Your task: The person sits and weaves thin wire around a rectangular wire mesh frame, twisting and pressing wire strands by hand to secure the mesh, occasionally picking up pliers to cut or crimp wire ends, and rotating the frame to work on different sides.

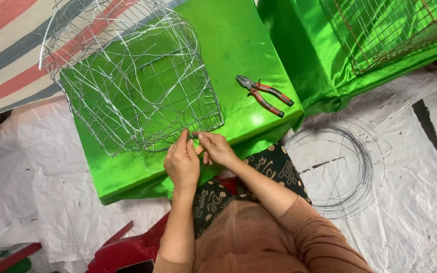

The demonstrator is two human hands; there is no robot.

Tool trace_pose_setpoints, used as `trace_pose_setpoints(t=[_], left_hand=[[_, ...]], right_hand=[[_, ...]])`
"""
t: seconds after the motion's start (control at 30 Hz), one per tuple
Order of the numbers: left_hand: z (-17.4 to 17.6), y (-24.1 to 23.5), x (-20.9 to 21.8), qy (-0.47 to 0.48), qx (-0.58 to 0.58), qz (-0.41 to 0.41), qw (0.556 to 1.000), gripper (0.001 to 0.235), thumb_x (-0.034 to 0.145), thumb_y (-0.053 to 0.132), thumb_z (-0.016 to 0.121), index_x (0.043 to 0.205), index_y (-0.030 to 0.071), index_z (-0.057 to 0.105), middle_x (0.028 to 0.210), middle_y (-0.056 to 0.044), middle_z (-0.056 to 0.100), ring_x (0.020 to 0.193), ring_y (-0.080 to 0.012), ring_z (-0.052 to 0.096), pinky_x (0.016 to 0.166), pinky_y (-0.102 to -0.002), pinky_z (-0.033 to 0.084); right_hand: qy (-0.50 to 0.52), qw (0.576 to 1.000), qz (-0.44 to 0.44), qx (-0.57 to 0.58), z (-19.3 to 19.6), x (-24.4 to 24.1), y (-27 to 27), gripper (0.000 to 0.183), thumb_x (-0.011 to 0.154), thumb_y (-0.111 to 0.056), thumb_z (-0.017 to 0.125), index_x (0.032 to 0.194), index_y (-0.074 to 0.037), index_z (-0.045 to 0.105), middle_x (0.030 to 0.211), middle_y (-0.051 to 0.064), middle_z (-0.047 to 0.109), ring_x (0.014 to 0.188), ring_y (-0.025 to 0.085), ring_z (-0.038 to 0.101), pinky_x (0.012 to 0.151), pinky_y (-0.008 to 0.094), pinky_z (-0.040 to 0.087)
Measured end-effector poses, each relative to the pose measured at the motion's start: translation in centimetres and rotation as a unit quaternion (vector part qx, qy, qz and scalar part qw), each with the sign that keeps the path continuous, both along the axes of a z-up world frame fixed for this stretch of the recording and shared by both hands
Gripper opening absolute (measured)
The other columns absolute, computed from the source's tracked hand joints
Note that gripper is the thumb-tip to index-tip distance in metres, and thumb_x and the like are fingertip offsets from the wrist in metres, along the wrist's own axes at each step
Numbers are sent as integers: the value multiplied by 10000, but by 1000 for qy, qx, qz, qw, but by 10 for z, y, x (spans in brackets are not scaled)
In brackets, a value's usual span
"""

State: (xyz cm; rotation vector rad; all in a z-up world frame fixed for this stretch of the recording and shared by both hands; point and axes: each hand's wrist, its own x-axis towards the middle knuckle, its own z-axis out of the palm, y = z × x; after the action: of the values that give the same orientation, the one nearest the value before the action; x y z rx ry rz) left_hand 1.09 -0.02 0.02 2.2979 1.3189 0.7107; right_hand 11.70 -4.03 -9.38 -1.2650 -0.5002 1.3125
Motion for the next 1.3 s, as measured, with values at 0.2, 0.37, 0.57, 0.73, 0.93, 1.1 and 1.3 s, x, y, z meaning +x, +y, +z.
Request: trace_pose_setpoints(t=[0.2,0.37,0.57,0.73,0.93,1.1,1.3], left_hand=[[-48,0,-8,39,84,4,996,169,971,173,669,1103,127,764,916,-63,733,841,-277,702,734,-414,555],[-50,10,5,144,38,18,989,241,968,356,645,1104,209,779,884,-53,763,820,-295,736,730,-443,550],[-31,21,9,82,-95,48,991,193,963,346,646,1054,257,791,982,4,795,906,-329,738,757,-479,580],[-22,28,8,69,-142,54,986,177,944,372,661,1004,290,805,880,25,789,886,-326,734,768,-479,585],[-37,32,5,107,-102,54,988,182,874,438,743,952,288,812,683,12,741,760,-298,739,680,-451,588],[1,22,13,186,-80,-33,979,315,949,362,630,1116,146,787,857,-161,775,804,-420,733,722,-590,560],[131,15,-84,-266,-294,-212,893,234,898,43,686,1126,39,744,1057,-136,804,902,-242,823,786,-321,726]], right_hand=[[-105,991,86,16,-8,9,7,328,1085,-202,491,1306,-27,658,799,204,729,427,249,667,321,321,549],[-392,904,172,-1,-38,8,11,218,1011,-175,506,1082,-75,686,817,238,726,736,451,723,629,529,601],[-123,976,180,21,-17,25,8,334,1084,-183,440,1334,-43,612,626,157,695,459,236,680,468,338,576],[-131,980,146,31,-4,21,8,270,1087,-185,474,1160,-72,708,693,151,732,461,224,687,470,329,566],[-195,975,101,27,-4,16,10,301,1068,-151,500,843,-85,690,638,79,732,424,194,660,450,295,549],[-265,954,137,-42,1,16,10,298,1059,-132,509,881,-66,739,760,118,770,683,306,748,693,413,605],[-339,913,225,-38,92,60,-27,321,995,-300,601,1221,-107,722,1227,108,745,1109,224,724,1021,375,577]])
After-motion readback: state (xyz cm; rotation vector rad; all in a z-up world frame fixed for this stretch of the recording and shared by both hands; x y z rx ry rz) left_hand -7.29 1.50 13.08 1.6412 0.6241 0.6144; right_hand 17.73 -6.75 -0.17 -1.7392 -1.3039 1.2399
